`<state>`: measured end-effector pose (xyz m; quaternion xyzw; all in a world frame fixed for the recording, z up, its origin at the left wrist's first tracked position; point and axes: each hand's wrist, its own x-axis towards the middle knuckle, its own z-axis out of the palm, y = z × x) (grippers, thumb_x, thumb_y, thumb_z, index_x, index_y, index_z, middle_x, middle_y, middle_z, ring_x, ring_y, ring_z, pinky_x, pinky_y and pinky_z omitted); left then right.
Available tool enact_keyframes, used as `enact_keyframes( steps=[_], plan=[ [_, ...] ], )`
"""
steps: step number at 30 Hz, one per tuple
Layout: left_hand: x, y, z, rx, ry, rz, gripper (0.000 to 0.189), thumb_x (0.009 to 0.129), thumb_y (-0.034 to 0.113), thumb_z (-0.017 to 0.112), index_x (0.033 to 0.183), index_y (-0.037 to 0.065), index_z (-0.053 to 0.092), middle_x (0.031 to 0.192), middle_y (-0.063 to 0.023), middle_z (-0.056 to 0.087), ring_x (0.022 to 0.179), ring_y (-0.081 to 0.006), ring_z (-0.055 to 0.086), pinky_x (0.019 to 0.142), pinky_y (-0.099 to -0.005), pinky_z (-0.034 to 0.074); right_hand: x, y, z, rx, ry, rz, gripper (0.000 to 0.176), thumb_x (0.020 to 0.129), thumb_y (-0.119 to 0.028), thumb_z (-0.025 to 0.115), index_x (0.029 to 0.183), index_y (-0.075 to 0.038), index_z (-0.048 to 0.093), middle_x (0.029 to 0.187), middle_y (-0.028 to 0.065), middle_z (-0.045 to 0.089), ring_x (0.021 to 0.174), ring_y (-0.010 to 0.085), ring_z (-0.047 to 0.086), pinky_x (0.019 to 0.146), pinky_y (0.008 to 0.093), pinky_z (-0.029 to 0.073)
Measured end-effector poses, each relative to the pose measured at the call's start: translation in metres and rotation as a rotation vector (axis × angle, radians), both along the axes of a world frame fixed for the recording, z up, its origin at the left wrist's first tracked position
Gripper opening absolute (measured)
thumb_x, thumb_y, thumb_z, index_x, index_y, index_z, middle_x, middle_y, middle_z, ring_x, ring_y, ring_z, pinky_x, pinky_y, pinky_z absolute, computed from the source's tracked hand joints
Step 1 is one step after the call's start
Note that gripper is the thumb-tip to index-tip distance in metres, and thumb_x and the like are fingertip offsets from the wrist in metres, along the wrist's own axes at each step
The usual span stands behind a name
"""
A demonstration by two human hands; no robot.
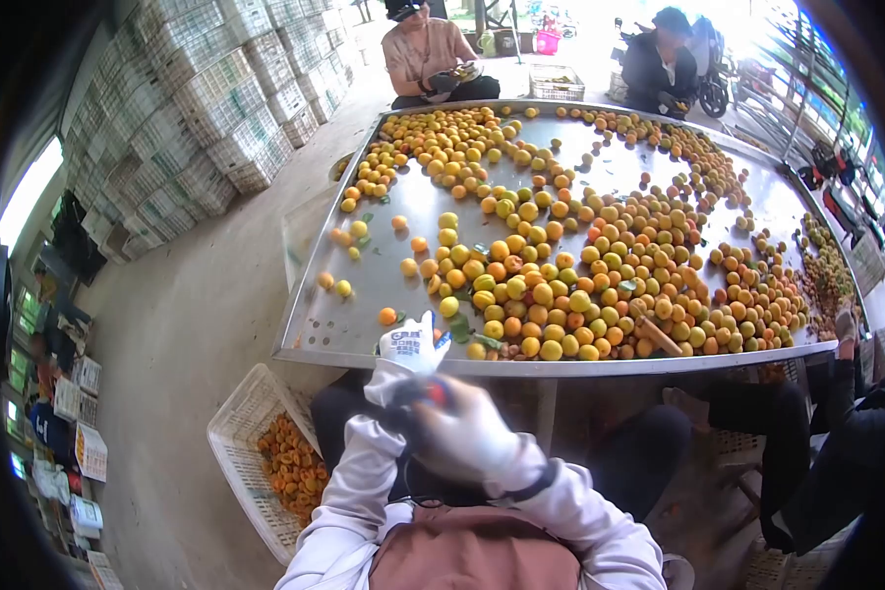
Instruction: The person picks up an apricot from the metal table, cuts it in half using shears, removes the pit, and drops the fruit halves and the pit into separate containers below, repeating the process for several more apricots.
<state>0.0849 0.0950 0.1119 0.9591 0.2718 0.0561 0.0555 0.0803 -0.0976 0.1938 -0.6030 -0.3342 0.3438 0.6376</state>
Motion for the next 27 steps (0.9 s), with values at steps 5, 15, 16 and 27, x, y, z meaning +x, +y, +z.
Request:
enact_keyframes(
  steps=[5,15,16,27],
  plan=[
    [0.064,0.003,0.013,0.366,-0.257,-0.295,0.046,0.083,0.043,0.074,0.119,0.016,0.064,0.109,-0.0109,0.064,0.102,-0.0290,0.062,0.089,-0.0427,0.046,0.064,-0.083,-0.064,-0.079,-0.033,-0.423,0.017,0.094,-0.007,0.066,0.107,0.003,0.069,0.081,0.0010,0.067,0.074,0.0062,0.057,0.067,0.0258,0.049],
    [0.213,0.009,0.024,0.134,0.299,-0.428,0.037,0.097,0.027,0.058,0.130,0.012,0.058,0.128,-0.0170,0.060,0.115,-0.0350,0.063,0.098,-0.0439,0.051,0.107,-0.147,-0.065,0.175,0.247,-0.734,0.022,0.103,-0.017,0.054,0.099,0.002,0.063,0.061,0.0028,0.058,0.045,0.0106,0.054,0.043,0.0233,0.041],
    [0.217,0.007,0.025,0.134,0.316,-0.423,0.033,0.099,0.024,0.053,0.129,0.011,0.060,0.128,-0.0176,0.060,0.116,-0.0357,0.062,0.098,-0.0445,0.051,0.107,-0.151,-0.068,0.158,0.248,-0.728,0.020,0.103,-0.016,0.056,0.101,0.002,0.064,0.062,0.0026,0.058,0.046,0.0101,0.055,0.044,0.0230,0.042],
    [0.220,0.003,0.022,0.032,0.130,-0.336,0.050,0.079,0.030,0.077,0.122,0.007,0.065,0.122,-0.0201,0.065,0.112,-0.0377,0.064,0.095,-0.0443,0.051,0.102,-0.157,-0.055,0.146,0.352,-0.721,0.021,0.104,-0.014,0.053,0.107,0.002,0.067,0.066,0.0014,0.061,0.050,0.0073,0.056,0.046,0.0223,0.042]
  ],
)
